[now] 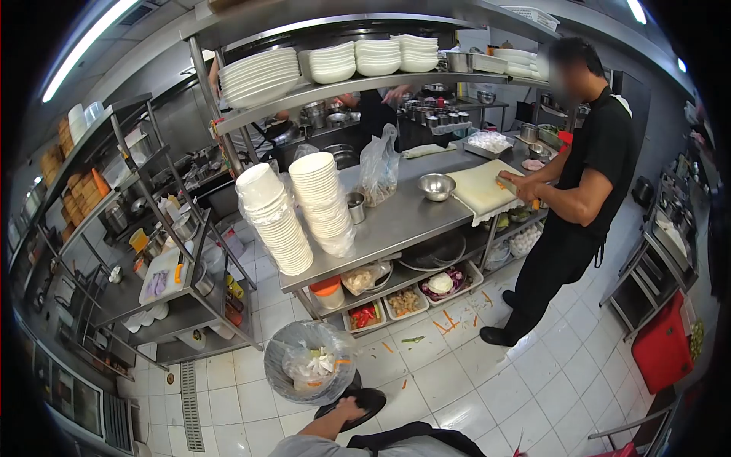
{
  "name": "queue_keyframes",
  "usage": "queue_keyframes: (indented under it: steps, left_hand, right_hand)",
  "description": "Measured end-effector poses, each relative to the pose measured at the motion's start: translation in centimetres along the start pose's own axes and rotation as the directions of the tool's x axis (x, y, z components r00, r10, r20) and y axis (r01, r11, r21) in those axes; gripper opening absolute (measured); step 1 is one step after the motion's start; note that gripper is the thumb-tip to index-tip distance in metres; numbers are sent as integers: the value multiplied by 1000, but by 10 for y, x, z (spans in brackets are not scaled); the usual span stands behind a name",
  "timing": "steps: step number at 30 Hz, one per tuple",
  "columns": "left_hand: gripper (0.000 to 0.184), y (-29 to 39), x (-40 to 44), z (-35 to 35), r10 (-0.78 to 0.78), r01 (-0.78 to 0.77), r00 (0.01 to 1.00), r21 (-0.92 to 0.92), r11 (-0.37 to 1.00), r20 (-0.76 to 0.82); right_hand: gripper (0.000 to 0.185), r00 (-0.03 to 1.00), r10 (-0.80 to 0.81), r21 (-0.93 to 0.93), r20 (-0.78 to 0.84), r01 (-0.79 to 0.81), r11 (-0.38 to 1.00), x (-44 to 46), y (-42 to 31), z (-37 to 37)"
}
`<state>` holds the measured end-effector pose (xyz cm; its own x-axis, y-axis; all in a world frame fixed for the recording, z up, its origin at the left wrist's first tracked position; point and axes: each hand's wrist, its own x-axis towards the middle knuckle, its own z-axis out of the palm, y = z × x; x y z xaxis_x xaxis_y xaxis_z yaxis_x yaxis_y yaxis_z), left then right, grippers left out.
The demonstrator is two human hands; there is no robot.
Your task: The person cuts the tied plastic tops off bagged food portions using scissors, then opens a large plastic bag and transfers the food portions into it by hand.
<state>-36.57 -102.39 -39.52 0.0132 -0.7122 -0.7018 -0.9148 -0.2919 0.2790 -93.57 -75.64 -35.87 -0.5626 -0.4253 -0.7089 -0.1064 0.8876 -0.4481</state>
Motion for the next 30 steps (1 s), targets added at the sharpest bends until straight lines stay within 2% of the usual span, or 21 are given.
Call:
queue_keyframes:
  steps: [1,2,3,4,6,7,8,10,11,12,13,14,17,18,20,22,24,26,28,29,30]
  left_hand:
    - [83,-20,4,8,-4,5,1000,44,999,-20]
    - [83,-26,-5,8,-117,117,993,15,993,-20]
    - [82,-20,-29,-2,-227,227,974,-16,974,-16]
    - [84,-36,-23,11,-231,231,972,-15,973,-46]
    - [92,-26,-38,10,-434,439,898,-64,896,70]
    - [90,-29,-27,22,-427,426,904,16,904,26]
    - [86,-21,-21,29,-430,430,902,13,903,44]
    - [78,6,-12,33,-430,431,900,2,902,76]
    - [75,20,-5,34,-420,421,903,5,907,93]
    - [72,41,9,31,-361,362,928,10,932,90]
    - [69,62,23,27,-294,295,952,8,956,84]
    - [66,87,42,22,-189,188,980,15,982,65]
    - [57,162,84,-7,166,-165,983,18,986,-72]
    - [54,186,93,-19,218,-221,967,-13,975,-130]
    - [50,235,102,-50,150,-190,974,-253,949,-169]
    - [47,266,107,-70,193,-264,954,-342,902,-229]
    - [44,286,107,-76,169,-280,945,-431,858,-278]
    - [42,285,93,-68,72,-225,953,-524,821,-295]
    - [39,274,74,-36,-90,-172,903,-544,821,-421]
    - [38,264,61,-19,-89,-133,910,-491,861,-404]
    - [39,254,51,-4,-114,-16,952,-415,910,-285]
  right_hand:
    - [58,1000,-21,-8,12,21,1000,14,-15,-8]
    - [58,999,-31,-21,28,32,999,26,-34,-15]
    - [57,992,-127,64,1,127,990,47,-51,-10]
    - [58,975,-222,143,-26,223,964,68,-70,-6]
    - [56,945,-326,-6,-6,326,945,91,-112,5]
    - [53,925,-369,31,88,368,929,77,-143,1]
    - [53,882,-460,-75,100,468,880,79,-160,6]
    - [48,867,-440,-139,232,478,867,101,-175,19]
    - [42,847,-444,-233,292,513,826,108,-182,14]
    - [37,826,-438,-319,353,547,774,92,-203,4]
    - [29,747,-498,-301,441,645,702,115,-203,2]
    - [29,722,-538,-270,436,675,687,139,-207,7]
    - [44,789,-471,-202,394,574,794,195,-218,-3]
    - [49,803,-457,-145,383,541,829,214,-219,-7]
    - [59,786,-481,40,388,507,861,261,-215,-16]
    - [70,731,-534,210,424,494,844,310,-215,-23]
    - [69,736,-465,-30,491,548,836,318,-258,-39]
    - [66,768,-352,-245,535,539,806,322,-300,-42]
    - [63,800,-245,-443,548,526,726,338,-342,-50]
    - [63,715,-320,-431,621,653,623,349,-363,-53]
    - [64,614,-383,-402,690,765,504,359,-386,-56]
